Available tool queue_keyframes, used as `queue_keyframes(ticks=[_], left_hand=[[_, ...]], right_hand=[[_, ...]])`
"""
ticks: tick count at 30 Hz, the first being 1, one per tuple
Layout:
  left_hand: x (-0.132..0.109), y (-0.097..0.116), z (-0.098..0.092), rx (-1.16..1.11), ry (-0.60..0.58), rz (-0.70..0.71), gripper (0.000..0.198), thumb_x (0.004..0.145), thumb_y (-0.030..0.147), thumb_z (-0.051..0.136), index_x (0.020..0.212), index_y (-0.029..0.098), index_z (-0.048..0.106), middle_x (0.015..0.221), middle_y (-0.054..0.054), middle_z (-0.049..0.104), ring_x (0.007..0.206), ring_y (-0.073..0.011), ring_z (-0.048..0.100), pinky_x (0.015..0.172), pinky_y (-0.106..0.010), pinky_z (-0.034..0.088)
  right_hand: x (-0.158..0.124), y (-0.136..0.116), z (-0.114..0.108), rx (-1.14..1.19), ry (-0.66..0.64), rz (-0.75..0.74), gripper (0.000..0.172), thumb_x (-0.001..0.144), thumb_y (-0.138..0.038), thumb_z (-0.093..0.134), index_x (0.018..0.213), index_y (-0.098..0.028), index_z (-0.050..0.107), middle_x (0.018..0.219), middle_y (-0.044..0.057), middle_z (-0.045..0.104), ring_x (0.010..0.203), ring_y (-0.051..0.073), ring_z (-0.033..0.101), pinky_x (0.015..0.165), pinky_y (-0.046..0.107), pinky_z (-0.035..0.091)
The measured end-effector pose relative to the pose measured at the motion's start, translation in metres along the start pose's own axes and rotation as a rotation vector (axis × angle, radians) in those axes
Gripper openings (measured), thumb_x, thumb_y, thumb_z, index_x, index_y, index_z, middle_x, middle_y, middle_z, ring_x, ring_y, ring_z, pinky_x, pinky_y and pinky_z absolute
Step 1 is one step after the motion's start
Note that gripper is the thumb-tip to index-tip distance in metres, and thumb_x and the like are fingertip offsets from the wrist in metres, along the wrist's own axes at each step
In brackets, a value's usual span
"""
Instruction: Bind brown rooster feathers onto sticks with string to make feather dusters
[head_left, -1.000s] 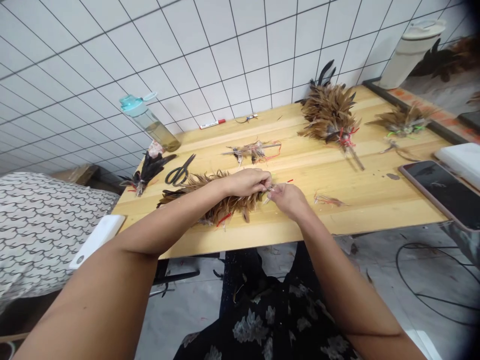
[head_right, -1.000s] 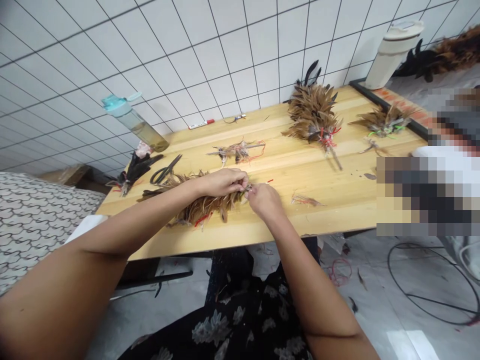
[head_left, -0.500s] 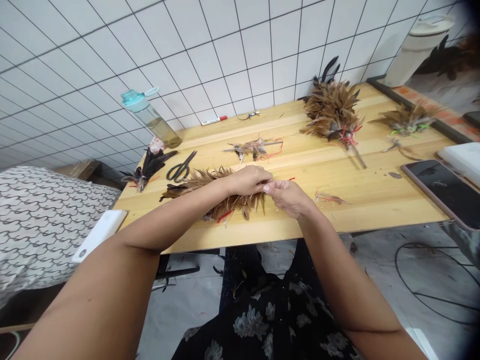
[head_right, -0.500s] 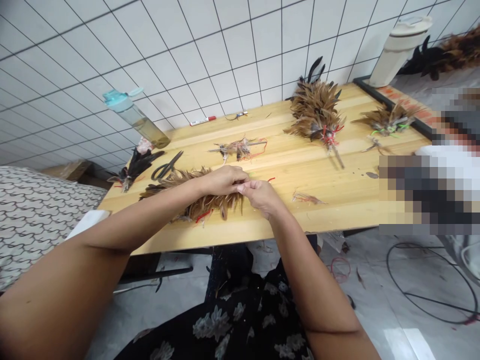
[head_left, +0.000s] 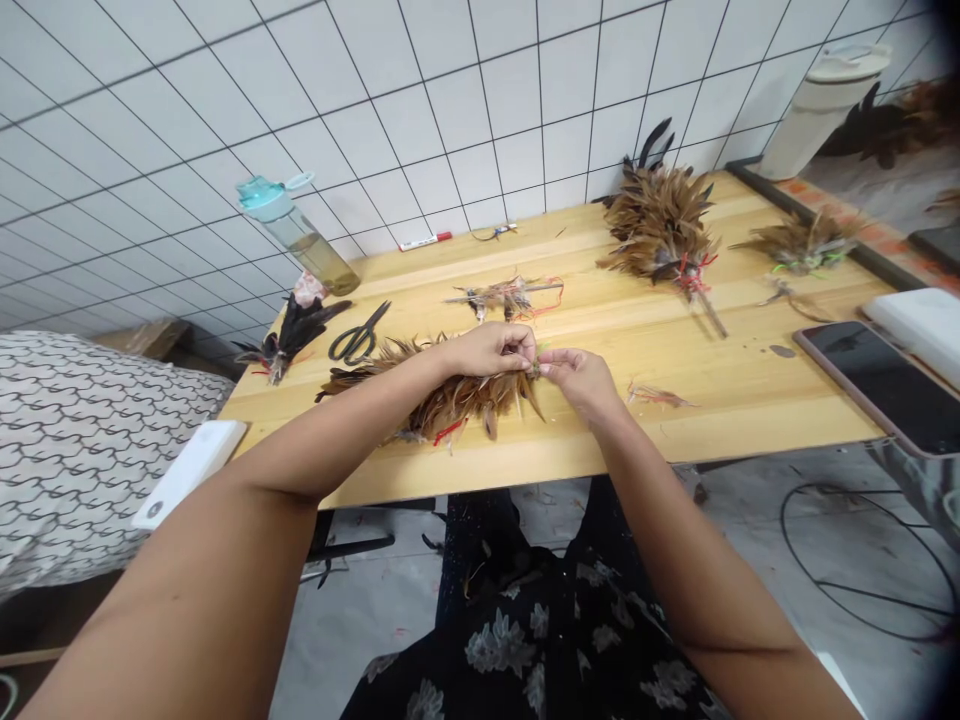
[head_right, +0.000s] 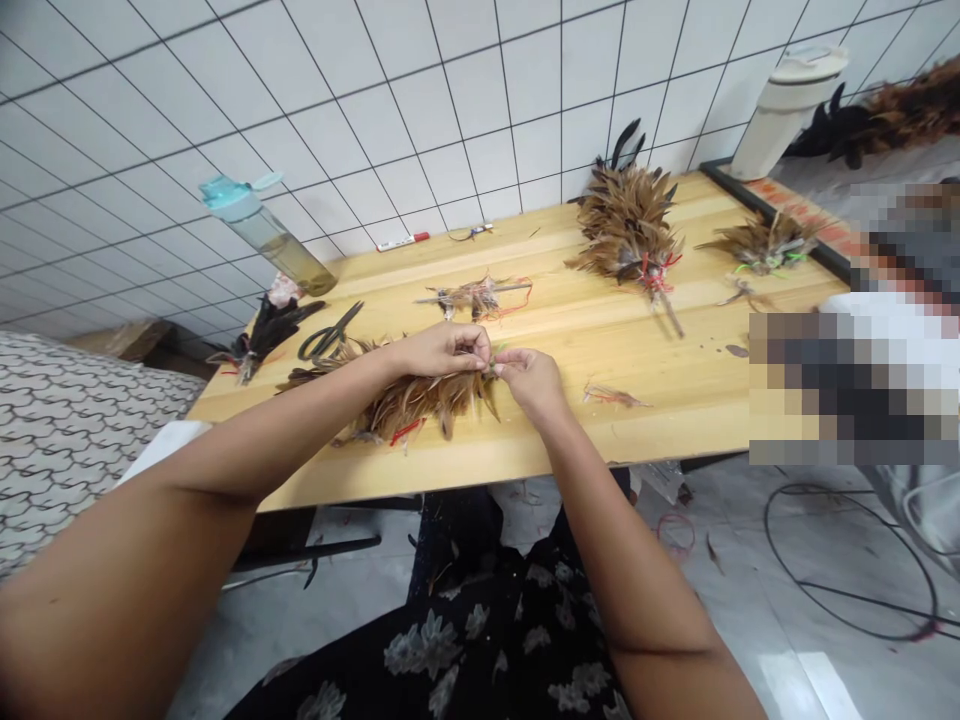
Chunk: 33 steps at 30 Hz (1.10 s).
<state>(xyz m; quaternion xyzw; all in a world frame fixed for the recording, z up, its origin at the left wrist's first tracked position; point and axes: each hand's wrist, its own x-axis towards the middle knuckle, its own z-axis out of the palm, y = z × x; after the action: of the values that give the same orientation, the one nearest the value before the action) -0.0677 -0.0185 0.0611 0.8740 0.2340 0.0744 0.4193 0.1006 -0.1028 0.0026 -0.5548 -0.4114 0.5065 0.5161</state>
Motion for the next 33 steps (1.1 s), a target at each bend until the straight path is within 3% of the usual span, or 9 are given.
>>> queue_keyframes(ticks=[9, 15, 24, 33], left_hand=[[-0.001, 0.002, -0.002, 0.035, -0.020, -0.003, 0.016, 0.081, 0.027, 0.064, 0.089, 0.013, 0.060, 0.084, -0.004, 0.070, 0.075, -0.0110, 0.064, 0.071, -0.022, 0.047], [0.002, 0.005, -0.001, -0.023, -0.018, -0.033, 0.021, 0.079, 0.027, 0.066, 0.093, 0.013, 0.058, 0.081, -0.003, 0.070, 0.071, -0.0097, 0.063, 0.067, -0.020, 0.047], [0.010, 0.003, 0.000, -0.112, -0.005, -0.151, 0.012, 0.075, 0.016, 0.063, 0.086, 0.012, 0.060, 0.079, -0.003, 0.070, 0.072, -0.0108, 0.065, 0.069, -0.021, 0.049], [0.008, 0.002, -0.001, -0.234, -0.001, -0.167, 0.016, 0.075, 0.018, 0.067, 0.086, 0.012, 0.057, 0.076, -0.003, 0.069, 0.068, -0.0092, 0.064, 0.064, -0.019, 0.048]], right_hand=[[0.000, -0.005, 0.005, -0.561, 0.037, -0.114, 0.014, 0.083, -0.023, 0.059, 0.088, -0.018, 0.071, 0.082, 0.004, 0.073, 0.076, 0.017, 0.065, 0.072, 0.027, 0.047], [-0.007, -0.016, 0.007, -0.845, 0.060, -0.186, 0.021, 0.089, -0.017, 0.050, 0.095, -0.019, 0.070, 0.101, 0.008, 0.071, 0.093, 0.020, 0.063, 0.081, 0.029, 0.045], [-0.027, -0.026, 0.015, -1.016, 0.109, -0.221, 0.025, 0.093, -0.020, 0.045, 0.105, -0.019, 0.067, 0.109, 0.011, 0.066, 0.095, 0.024, 0.062, 0.077, 0.031, 0.044], [-0.019, -0.020, 0.006, -0.817, 0.089, -0.141, 0.017, 0.088, -0.023, 0.057, 0.096, -0.019, 0.072, 0.101, 0.007, 0.073, 0.093, 0.021, 0.065, 0.080, 0.030, 0.045]])
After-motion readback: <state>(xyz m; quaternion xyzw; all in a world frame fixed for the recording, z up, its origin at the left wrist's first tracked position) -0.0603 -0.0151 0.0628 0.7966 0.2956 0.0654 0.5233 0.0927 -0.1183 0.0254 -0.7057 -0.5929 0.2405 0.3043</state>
